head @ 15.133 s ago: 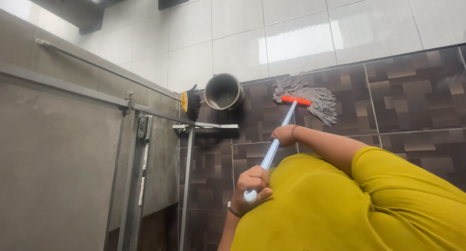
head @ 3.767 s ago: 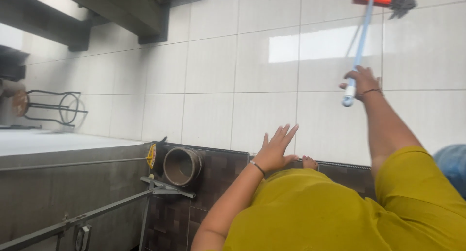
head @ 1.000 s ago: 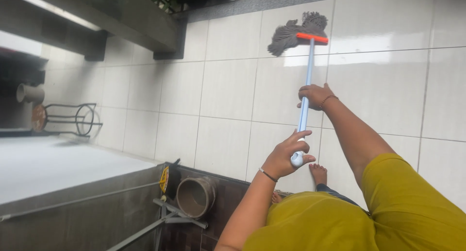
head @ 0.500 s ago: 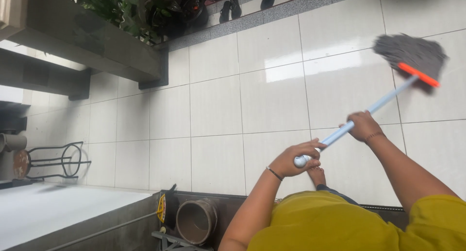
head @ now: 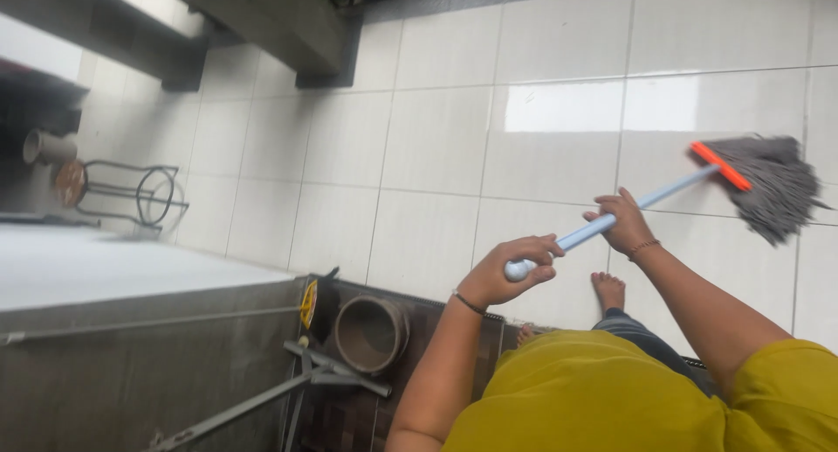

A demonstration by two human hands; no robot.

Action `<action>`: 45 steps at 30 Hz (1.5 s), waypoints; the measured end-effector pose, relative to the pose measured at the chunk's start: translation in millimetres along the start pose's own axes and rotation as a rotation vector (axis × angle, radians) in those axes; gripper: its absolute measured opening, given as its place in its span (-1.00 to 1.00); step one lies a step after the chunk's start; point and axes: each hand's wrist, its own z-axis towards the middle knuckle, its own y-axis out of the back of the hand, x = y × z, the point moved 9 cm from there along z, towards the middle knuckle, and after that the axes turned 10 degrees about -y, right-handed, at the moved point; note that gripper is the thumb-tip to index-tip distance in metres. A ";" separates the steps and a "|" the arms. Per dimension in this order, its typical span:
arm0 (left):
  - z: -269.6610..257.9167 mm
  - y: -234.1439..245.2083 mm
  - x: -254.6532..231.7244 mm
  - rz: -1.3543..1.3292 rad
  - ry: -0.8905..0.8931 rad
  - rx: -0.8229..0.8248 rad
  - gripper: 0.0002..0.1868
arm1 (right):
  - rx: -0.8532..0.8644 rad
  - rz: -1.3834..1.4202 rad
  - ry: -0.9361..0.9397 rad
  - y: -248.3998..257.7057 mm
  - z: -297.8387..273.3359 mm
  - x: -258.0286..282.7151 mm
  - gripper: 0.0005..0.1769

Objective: The person mops a tiled floor using a grey string mop with a light blue handle. They move the mop back and forth across white and dark brown tiles, working around a metal frame and a bucket.

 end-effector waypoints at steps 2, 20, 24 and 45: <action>-38.0 24.7 -20.4 0.071 0.016 -0.024 -0.68 | 0.047 0.029 0.066 -18.5 -3.1 61.9 -0.50; -259.6 76.8 -130.8 0.614 0.176 -0.053 -0.56 | 0.596 -0.159 0.556 -255.9 -121.0 344.8 -0.56; -268.5 95.7 -180.8 0.487 0.156 -0.109 -0.52 | 0.729 -0.235 0.640 -224.0 -177.1 381.4 -0.70; -113.6 -193.9 -125.0 -0.226 -0.239 0.196 -0.62 | 0.354 -0.208 -0.080 51.3 -264.7 -67.8 -0.67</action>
